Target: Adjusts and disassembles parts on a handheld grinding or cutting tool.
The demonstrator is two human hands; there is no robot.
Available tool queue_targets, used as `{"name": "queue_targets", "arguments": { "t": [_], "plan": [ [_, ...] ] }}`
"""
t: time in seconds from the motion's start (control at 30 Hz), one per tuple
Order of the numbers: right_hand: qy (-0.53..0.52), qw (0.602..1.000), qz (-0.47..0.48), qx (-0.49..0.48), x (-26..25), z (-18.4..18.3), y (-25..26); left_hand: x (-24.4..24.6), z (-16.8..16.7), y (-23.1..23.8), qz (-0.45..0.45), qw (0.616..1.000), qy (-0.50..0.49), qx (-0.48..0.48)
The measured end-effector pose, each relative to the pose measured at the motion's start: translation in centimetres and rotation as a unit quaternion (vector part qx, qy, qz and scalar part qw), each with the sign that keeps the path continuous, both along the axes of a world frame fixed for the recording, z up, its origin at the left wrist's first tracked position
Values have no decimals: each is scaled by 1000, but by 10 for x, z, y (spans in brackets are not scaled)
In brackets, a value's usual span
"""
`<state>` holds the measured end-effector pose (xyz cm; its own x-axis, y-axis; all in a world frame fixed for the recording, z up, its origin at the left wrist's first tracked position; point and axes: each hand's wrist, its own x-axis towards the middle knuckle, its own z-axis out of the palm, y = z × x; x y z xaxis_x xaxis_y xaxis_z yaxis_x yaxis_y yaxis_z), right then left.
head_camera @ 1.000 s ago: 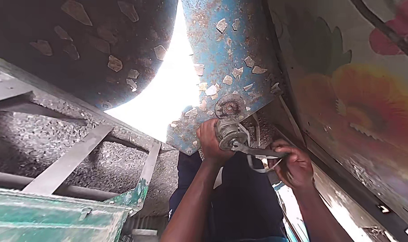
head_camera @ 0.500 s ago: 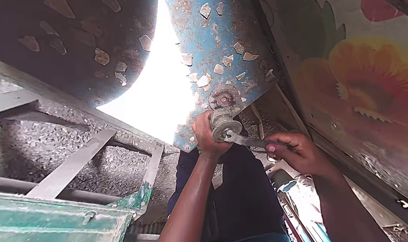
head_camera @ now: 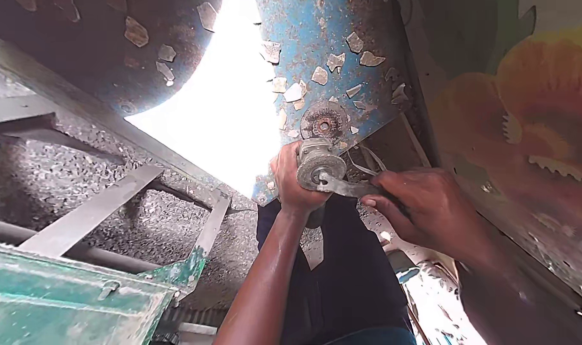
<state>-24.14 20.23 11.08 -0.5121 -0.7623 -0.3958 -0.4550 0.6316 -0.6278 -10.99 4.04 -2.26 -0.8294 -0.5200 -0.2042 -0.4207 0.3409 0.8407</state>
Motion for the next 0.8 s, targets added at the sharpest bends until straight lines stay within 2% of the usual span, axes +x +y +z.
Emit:
{"name": "queue_targets", "arguments": {
  "t": [0.07, 0.17, 0.23, 0.3, 0.4, 0.53, 0.73, 0.8],
  "plan": [
    [-114, 985, -92, -92, 6, 3, 8, 0, 1, 1, 1, 1000, -8, 2],
    [-295, 901, -251, -194, 50, -4, 10, -2, 4, 2, 7, 1000, -9, 4],
    [-349, 846, -339, -217, 96, -14, -1, -2, 4, 2, 6, 1000, -8, 8],
    [-352, 817, -385, -246, 130, -27, -15, 0, 4, 3, 6, 1000, -11, 9],
    [-301, 824, -404, -260, 144, -38, -35, 2, -1, 5, 20, 1000, -10, 18],
    [-270, 807, -464, -247, 153, -38, -61, 9, -5, 8, 35, 999, -14, 26],
    [-311, 719, -554, -280, 164, -32, -84, 8, -6, 10, 44, 999, -12, 11],
    [-309, 708, -568, -286, 164, -33, -88, 8, -7, 10, 44, 999, -10, 1]
  ]
}}
